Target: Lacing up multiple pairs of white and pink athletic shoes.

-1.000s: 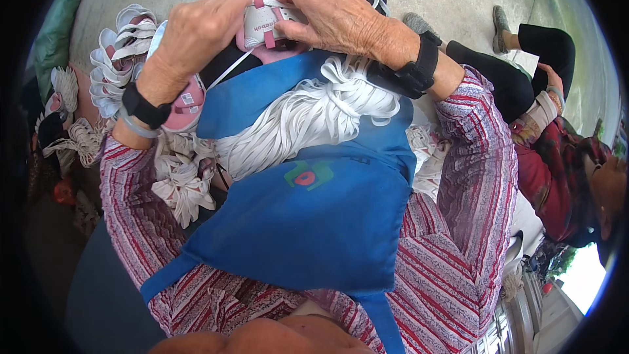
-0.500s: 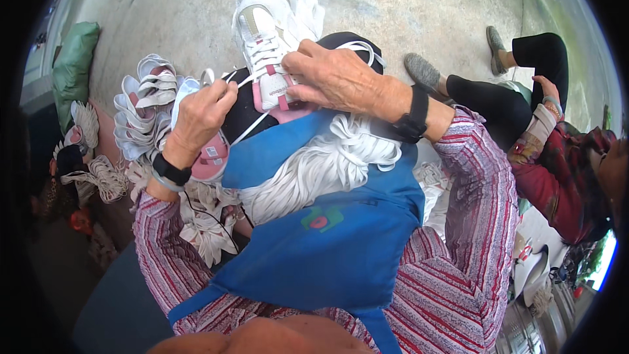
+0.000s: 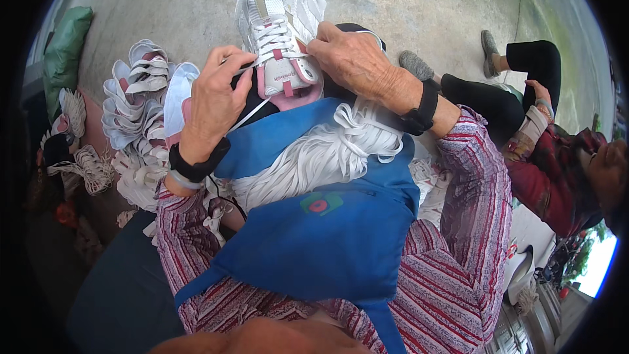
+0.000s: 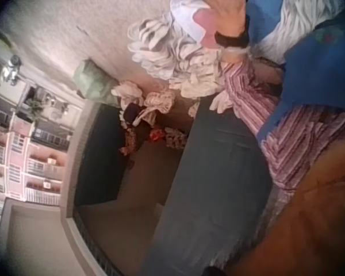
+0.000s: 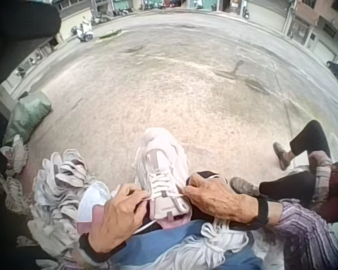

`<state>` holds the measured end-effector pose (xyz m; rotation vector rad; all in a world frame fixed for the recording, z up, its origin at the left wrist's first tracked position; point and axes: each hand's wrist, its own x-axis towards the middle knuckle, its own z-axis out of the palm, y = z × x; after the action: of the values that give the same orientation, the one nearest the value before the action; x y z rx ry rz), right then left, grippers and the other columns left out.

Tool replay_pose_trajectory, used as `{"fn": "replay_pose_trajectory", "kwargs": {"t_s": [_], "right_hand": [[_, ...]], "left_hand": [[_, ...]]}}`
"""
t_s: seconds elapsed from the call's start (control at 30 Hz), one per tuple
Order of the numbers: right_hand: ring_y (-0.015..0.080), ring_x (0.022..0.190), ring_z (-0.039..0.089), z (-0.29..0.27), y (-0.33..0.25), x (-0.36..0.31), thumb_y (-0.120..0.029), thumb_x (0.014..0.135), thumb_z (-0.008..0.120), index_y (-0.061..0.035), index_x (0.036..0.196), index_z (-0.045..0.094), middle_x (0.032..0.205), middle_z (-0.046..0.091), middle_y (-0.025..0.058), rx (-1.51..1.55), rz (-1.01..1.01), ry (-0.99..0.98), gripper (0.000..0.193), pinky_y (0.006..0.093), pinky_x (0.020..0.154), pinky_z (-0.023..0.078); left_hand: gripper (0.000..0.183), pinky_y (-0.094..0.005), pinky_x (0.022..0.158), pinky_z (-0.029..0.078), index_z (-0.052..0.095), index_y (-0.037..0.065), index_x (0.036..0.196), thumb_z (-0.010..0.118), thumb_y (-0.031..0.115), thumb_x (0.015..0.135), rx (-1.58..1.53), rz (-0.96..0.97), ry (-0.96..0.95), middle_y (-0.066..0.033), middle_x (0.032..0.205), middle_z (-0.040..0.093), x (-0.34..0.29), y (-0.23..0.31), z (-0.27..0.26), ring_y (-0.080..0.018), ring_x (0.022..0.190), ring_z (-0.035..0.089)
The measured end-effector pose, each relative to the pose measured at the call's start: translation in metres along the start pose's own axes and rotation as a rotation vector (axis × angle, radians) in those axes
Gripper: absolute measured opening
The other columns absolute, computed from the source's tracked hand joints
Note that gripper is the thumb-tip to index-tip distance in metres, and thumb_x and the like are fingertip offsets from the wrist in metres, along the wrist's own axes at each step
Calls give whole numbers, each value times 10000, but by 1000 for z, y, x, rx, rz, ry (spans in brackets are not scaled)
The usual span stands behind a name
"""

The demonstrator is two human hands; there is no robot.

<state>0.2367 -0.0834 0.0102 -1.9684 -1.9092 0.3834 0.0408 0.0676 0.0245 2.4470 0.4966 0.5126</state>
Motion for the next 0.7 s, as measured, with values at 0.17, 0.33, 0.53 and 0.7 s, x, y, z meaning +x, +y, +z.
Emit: {"fn": "replay_pose_trajectory", "kwargs": {"t_s": [0.17,0.33,0.53,0.7], "right_hand": [[289,686,584,-1,5,-8,-73,836,587,-57,949,555,824,511,104,-43,48,144,119,350,600,478],[277,731,614,-2,18,-14,-55,830,592,-25,957,589,840,591,119,61,136,190,130,332,636,493],[297,712,587,-30,23,-21,-90,811,601,-34,910,596,802,571,130,174,175,222,113,344,642,484],[217,676,570,-59,19,-40,-31,812,608,-18,929,604,808,554,107,185,38,75,117,299,593,455]], "left_hand": [[91,-351,541,485,594,75,863,635,70,782,82,104,-31,-49,889,547,-4,-12,6,-261,691,608],[87,-328,497,455,548,76,796,633,94,786,417,219,-72,-58,785,482,-16,-12,2,-224,629,577],[91,-350,499,437,568,62,831,607,15,764,405,114,-102,-71,772,480,-23,2,-11,-229,627,570],[211,-343,554,439,602,29,957,594,-65,768,182,17,53,-113,809,530,-37,1,-28,-255,649,567]]}}
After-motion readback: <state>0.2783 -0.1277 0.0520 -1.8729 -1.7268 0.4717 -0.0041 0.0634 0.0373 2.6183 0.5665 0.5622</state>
